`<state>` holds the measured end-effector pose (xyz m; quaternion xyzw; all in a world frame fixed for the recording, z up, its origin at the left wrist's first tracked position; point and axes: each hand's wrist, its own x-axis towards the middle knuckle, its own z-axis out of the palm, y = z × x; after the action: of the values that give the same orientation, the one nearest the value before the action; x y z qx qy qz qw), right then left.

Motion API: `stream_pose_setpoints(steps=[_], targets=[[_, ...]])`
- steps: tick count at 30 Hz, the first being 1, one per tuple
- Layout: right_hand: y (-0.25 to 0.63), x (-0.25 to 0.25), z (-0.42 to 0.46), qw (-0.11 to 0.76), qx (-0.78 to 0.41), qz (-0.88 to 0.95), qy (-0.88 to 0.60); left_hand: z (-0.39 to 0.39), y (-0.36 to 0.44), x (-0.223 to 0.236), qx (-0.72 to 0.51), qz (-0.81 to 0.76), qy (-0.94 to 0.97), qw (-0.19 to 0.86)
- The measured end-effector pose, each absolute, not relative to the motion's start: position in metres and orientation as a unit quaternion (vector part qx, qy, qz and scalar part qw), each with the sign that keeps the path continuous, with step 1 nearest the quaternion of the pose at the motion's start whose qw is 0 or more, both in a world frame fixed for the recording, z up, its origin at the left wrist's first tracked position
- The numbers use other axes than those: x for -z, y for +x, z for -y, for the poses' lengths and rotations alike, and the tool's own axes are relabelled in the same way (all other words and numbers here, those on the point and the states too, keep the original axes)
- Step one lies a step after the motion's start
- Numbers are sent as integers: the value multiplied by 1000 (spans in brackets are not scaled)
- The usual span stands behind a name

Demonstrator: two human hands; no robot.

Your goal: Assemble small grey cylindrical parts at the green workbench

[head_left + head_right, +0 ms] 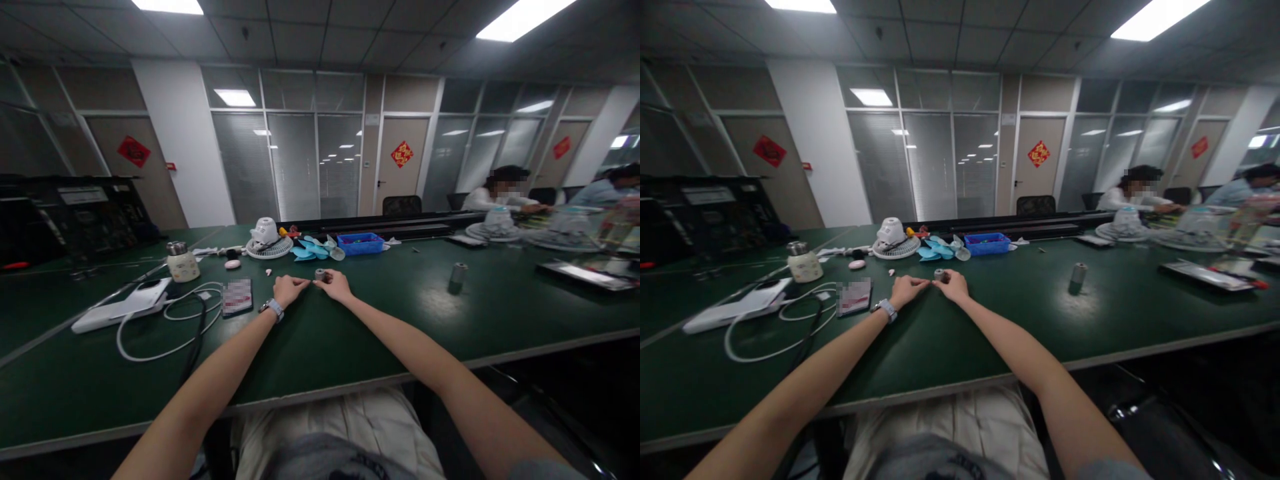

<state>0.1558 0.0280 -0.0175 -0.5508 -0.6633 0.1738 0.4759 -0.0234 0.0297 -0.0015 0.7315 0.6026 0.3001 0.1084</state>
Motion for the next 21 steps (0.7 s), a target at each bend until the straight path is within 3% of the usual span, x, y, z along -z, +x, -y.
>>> stream_pose_setpoints(steps=[8, 13, 17, 21], targets=[[260, -4, -34, 451, -4, 557, -698, -33, -22, 4, -295, -586, 749, 93], [306, 4, -33, 406, -2, 499, -766, -40, -24, 7, -355, -600, 713, 79], [309, 6, -31, 398, -31, 481, -781, -40, -25, 8, -385, -609, 688, 88], [275, -4, -19, 430, 106, 497, -746, -36, -25, 7, -421, -607, 663, 120]])
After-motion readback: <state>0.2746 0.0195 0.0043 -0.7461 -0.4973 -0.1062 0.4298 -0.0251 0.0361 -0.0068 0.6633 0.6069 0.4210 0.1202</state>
